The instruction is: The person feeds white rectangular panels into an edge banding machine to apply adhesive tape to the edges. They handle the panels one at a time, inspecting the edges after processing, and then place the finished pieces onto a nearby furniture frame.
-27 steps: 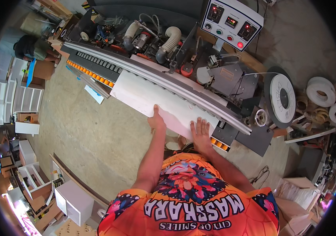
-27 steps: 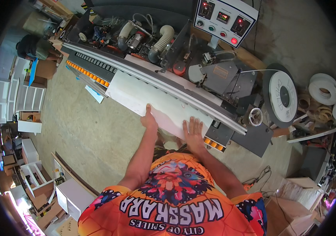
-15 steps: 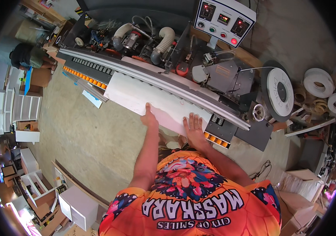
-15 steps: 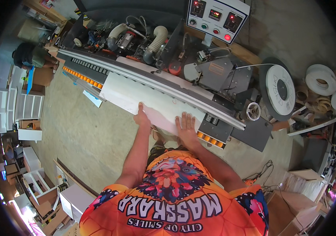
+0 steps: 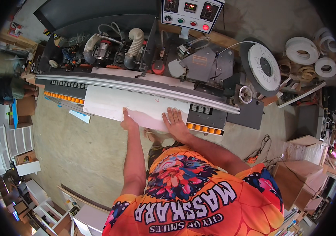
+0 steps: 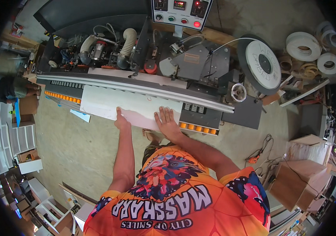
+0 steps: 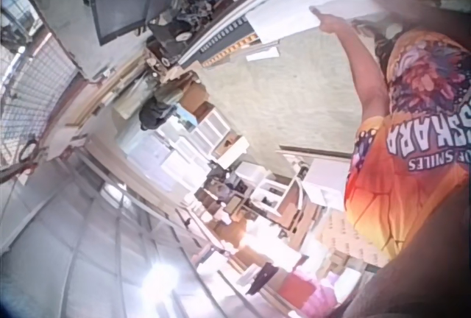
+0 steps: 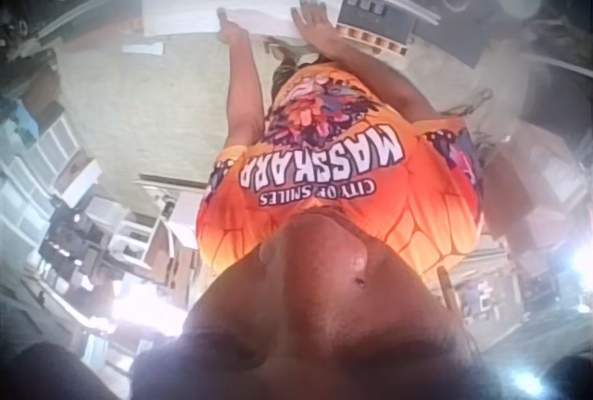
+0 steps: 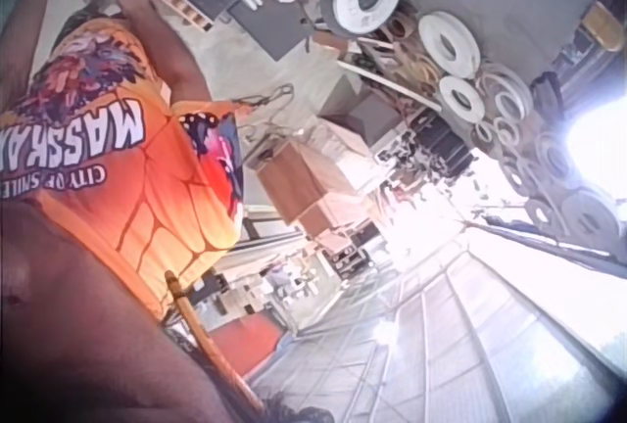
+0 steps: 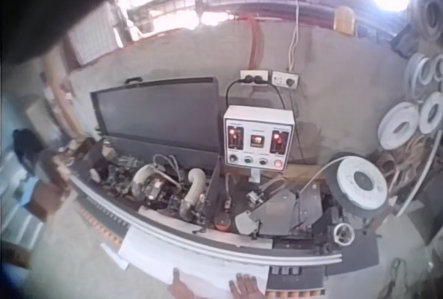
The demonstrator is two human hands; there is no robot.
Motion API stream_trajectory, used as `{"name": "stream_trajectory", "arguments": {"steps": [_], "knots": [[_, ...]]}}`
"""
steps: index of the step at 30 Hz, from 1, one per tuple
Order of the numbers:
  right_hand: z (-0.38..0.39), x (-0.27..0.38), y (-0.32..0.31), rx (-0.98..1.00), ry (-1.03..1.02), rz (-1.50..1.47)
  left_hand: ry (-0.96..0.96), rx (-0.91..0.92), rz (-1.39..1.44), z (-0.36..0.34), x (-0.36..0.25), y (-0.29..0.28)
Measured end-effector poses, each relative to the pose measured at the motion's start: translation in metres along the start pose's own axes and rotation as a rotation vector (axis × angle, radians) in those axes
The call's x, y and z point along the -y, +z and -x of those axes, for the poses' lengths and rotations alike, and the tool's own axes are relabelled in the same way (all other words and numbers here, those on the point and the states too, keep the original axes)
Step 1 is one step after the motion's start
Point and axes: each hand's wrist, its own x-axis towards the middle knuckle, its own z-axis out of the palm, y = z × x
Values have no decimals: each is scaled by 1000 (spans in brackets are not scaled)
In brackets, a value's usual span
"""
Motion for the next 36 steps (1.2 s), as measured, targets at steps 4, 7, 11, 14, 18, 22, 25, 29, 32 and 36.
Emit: {"name": "stream_trajectory", "arguments": {"steps": [4,7,11,14,18,22,25,29,32,36], "knots": [[-11,7,-1,-3,7,0,-15,28,24,-6,-12,-1],[-19,13,-9,17,15,-19,-11,92,59,-10,-19,-3],[-32,19,-13,13,7,5,-20,109,47,-27,-25,-7],[-39,23,-12,0,6,2,-13,121,65,-39,-27,-7],[-49,30,-4,-2,30,-42,-6,141,81,-44,-36,-5],[-57,35,-2,4,21,-66,-6,169,117,-59,-40,-7],[-65,39,-2,13,22,-42,-9,162,110,-64,-46,-5],[-76,48,4,-56,21,-18,-26,159,110,-85,-51,-9],[-83,52,2,-34,28,-30,-26,154,99,-82,-59,-6],[-94,59,7,-73,28,6,-49,165,85,-89,-70,-6]]}}
